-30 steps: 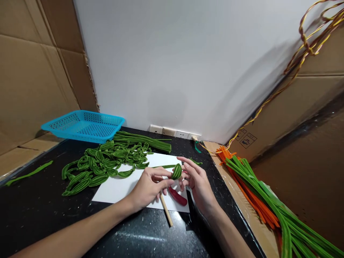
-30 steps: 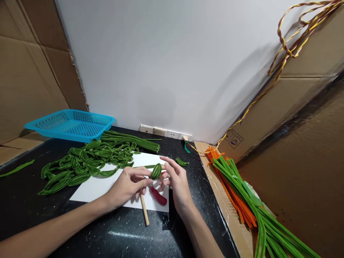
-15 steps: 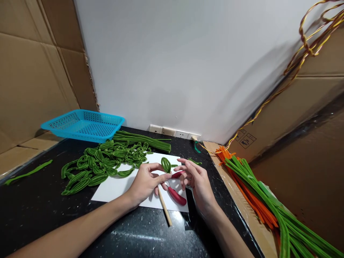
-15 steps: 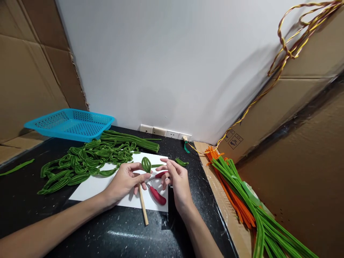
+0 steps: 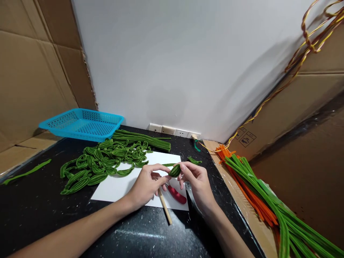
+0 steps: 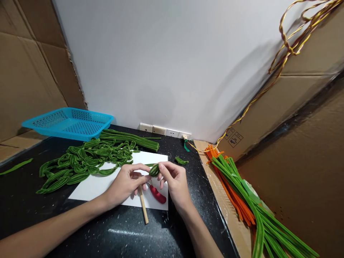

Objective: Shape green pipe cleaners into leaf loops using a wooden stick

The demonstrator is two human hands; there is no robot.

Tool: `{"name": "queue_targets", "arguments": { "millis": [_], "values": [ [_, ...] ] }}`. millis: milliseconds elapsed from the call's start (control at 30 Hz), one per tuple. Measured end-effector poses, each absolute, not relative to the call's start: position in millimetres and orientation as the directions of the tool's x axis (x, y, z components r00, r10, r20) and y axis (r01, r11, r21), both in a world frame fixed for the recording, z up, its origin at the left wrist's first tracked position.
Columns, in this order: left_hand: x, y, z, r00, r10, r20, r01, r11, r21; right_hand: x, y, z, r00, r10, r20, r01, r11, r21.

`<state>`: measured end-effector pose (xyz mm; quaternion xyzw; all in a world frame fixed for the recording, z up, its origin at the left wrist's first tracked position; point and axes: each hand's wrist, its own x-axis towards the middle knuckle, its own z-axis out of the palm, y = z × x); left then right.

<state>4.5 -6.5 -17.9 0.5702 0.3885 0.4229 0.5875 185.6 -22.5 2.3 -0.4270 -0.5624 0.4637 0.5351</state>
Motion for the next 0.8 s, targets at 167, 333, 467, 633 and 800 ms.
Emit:
{"name": "queue_targets", "arguments": {
  "millis": [167,333,467,633,800],
  "values": [
    [2.7,-5.0,-17.8,0.329,0.943,0.045,-0.024,-0.040,0.999,186.6,-21.9,0.7,-0.090,0.981,0.170,-0.033,0.167,-0.985],
    [2.0,-4.8,-19.4,0.327,0.931,0.160,-0.003,-0.168,0.986,188.1,-21.8,-0.5,-0.084,0.983,0.164,-0.051,0.160,-0.986],
    [1.8,-3.8,-18.2,0.353,0.916,0.190,0.019,-0.210,0.978,189.6,-22.1,-1.1,-0.112,0.982,0.154,-0.050,0.150,-0.987],
    [1.5,-3.6,-17.2,0.327,0.919,0.219,0.046,-0.247,0.968,189.2,-22.4,-0.6,-0.090,0.973,0.213,0.005,0.214,-0.977],
    [3.2,-6.6,-17.3,0.362,0.919,0.158,-0.004,-0.168,0.986,190.5,-22.3,-4.4,-0.068,0.976,0.206,-0.053,0.203,-0.978]
  ]
}}
